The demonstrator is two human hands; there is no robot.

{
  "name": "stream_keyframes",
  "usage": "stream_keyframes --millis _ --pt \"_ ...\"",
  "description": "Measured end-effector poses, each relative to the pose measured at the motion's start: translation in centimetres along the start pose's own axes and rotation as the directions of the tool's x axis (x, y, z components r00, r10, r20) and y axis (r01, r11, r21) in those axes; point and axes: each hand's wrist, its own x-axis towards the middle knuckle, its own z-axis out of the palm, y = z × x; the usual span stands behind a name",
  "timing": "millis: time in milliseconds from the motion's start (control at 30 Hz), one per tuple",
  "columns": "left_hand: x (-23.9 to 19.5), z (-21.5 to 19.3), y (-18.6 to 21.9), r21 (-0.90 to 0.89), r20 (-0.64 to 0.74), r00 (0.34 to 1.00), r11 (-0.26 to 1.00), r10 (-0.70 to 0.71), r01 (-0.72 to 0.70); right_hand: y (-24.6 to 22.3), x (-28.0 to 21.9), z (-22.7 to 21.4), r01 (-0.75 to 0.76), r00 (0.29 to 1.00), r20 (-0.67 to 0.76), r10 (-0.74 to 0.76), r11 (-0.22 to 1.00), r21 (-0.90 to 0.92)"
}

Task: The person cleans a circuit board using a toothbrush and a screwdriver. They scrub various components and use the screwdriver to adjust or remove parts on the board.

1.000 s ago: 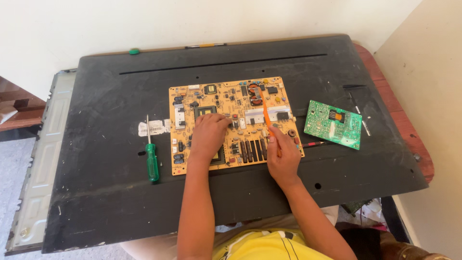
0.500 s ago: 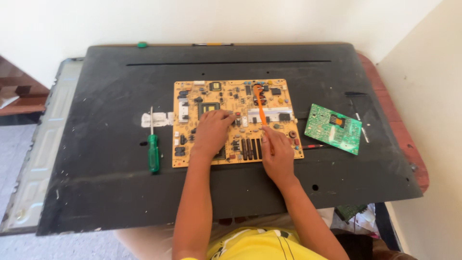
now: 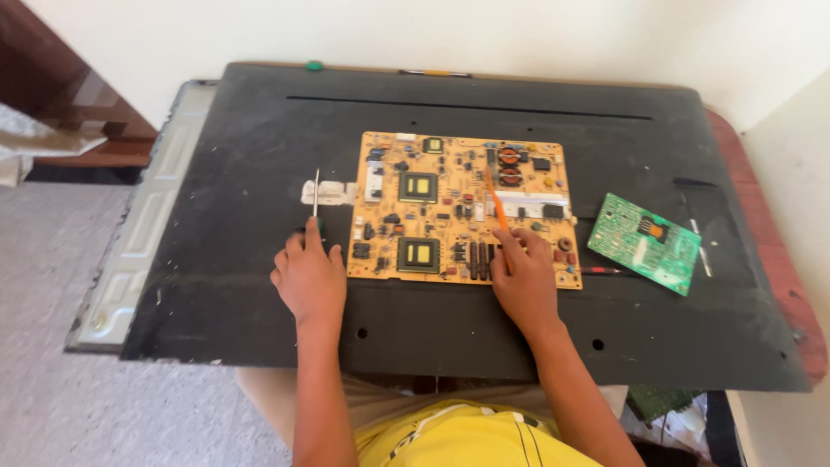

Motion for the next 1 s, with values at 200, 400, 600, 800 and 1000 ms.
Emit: stream_keyframes --millis 200,400,600,800,1000 --pt "-0.6 -1.0 -0.4 -0.230 0.200 0.947 0.928 -0.250 0.293 -0.5 -0.2 -0.2 -0.015 0.999 0.043 0.015 1.000 -0.002" --pt "-4.2 -4.4 7.9 -0.567 0.437 0.892 0.735 -0.114 0.372 -0.5 -0.7 -0.2 0.255 0.966 -0.069 -0.251 0.966 0.049" --pt "-8.5 -5.3 13.5 -0.891 0.337 0.856 0.426 0.392 0.155 -0.7 -1.3 -1.2 0.246 0.969 -0.103 -0.225 0.929 0.276" --pt "-6.2 -2.6 10.9 -0.826 0.187 0.940 0.563 0.286 -0.006 -0.9 -0.8 -1.9 0.081 0.985 -0.170 -0.030 0.949 0.304" --pt "-6.9 1.6 8.4 -0.409 -0.021 0.842 0.764 0.539 -0.499 0.6 -1.3 -0.5 -0.048 0.997 -0.027 0.073 0.844 0.534"
